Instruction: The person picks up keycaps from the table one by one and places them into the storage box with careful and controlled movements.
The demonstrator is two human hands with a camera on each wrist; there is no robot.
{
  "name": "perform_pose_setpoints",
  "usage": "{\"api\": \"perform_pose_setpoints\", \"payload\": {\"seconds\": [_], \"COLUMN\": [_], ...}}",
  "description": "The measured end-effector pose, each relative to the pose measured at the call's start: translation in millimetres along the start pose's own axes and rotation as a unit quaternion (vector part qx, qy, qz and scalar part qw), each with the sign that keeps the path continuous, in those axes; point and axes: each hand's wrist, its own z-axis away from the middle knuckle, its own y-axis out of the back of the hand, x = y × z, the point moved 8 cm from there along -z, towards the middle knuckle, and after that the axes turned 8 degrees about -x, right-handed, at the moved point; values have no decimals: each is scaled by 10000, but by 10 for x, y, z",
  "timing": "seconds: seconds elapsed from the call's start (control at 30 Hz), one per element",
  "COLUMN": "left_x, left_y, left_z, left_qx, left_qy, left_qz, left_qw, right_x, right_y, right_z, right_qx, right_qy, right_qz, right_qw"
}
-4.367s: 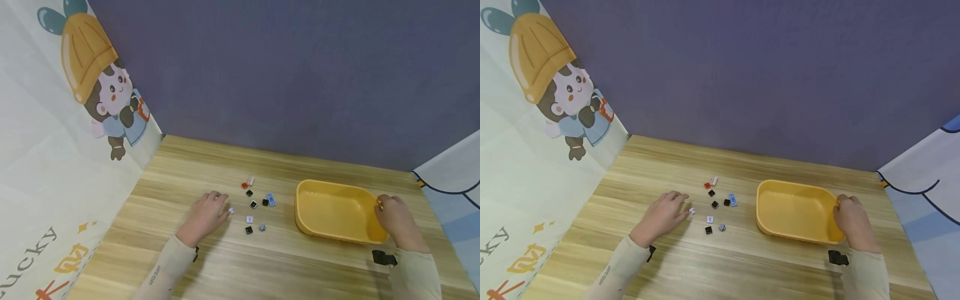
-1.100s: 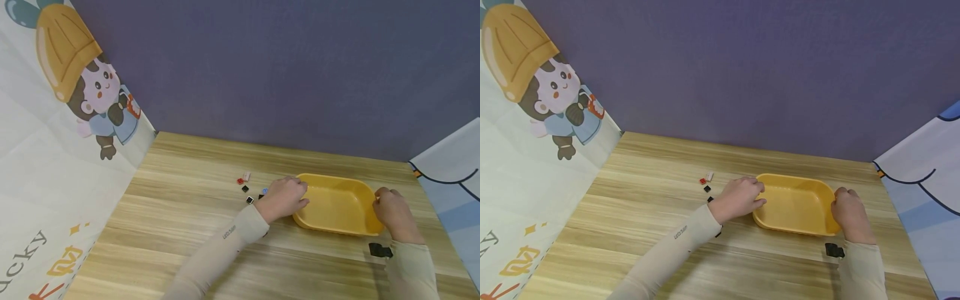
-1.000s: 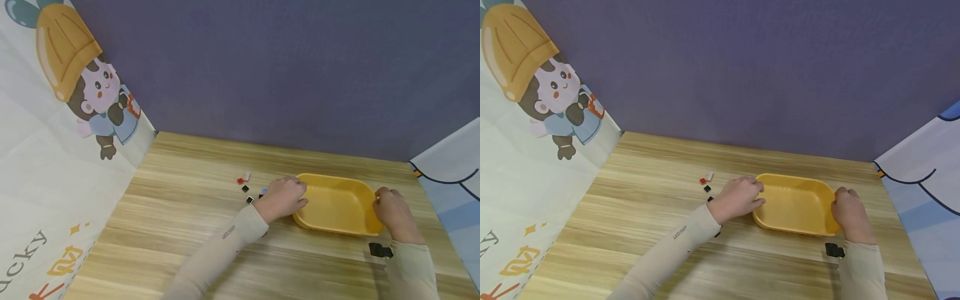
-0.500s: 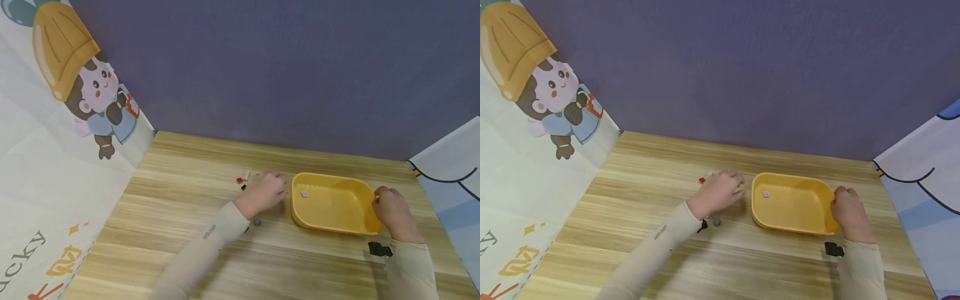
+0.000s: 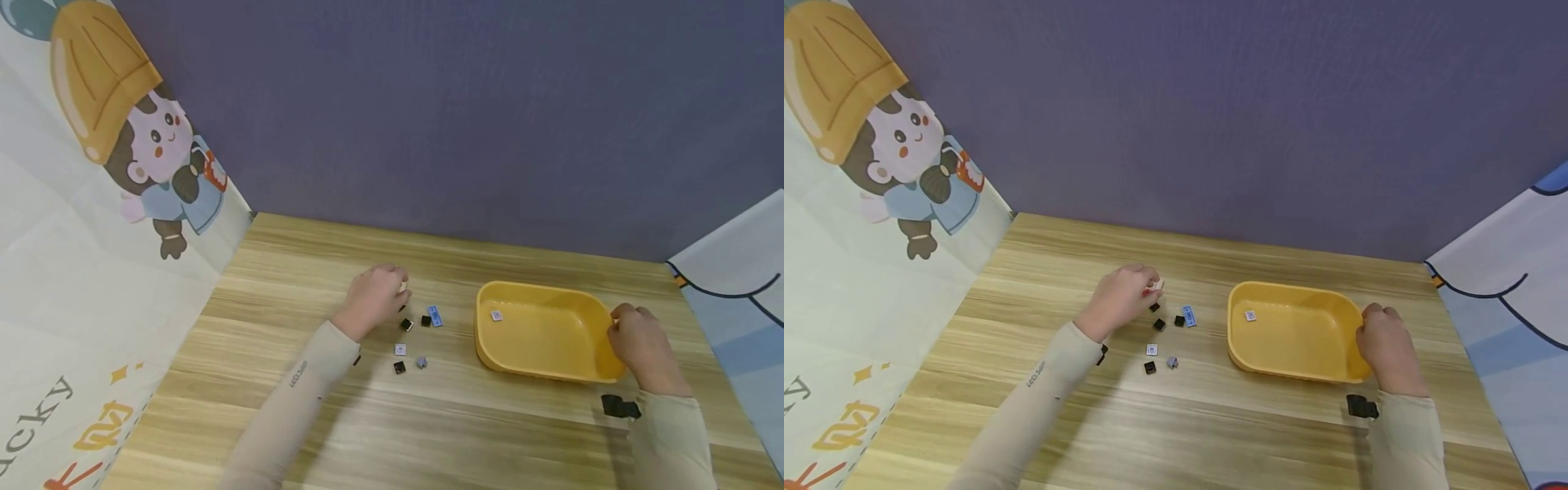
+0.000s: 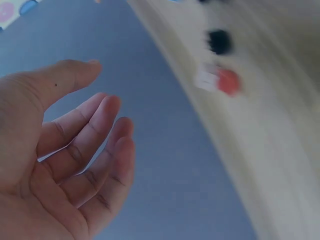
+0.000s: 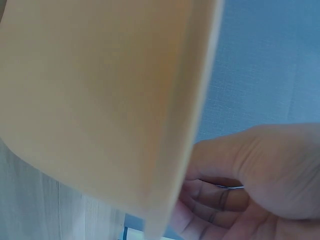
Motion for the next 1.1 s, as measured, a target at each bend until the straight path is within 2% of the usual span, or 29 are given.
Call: {"api": "perform_pose_setpoints", "payload": {"seconds": [0.2,0.4,0.7,0.83,1.1], "left_x": [-298,-441,-525,-533,-532], "left_y": [-158,-326,-489,-521,-559], "left_z": [3,-26,-79,-96,-120], "left_qx": [-139,-497,-894,-980,-1032], "left_qy": [368,659,949,993,1055], "left_qz": [84,160,232,355,188], "left_qw": [9992,9965,9912,9896,9889], "right_x": [11,4,-13,-19,7], "right_y": [-8,1,15,23,3], "right_z": [-3,-5,-4,12,8], "right_qx": [-43,-45,-26,24,-42], "right_qy": [8,-19,3,34,-78], "right_qz": [-19,12,4,-10,-17], "right_qw": [10000,10000,10000,10000,10000]}}
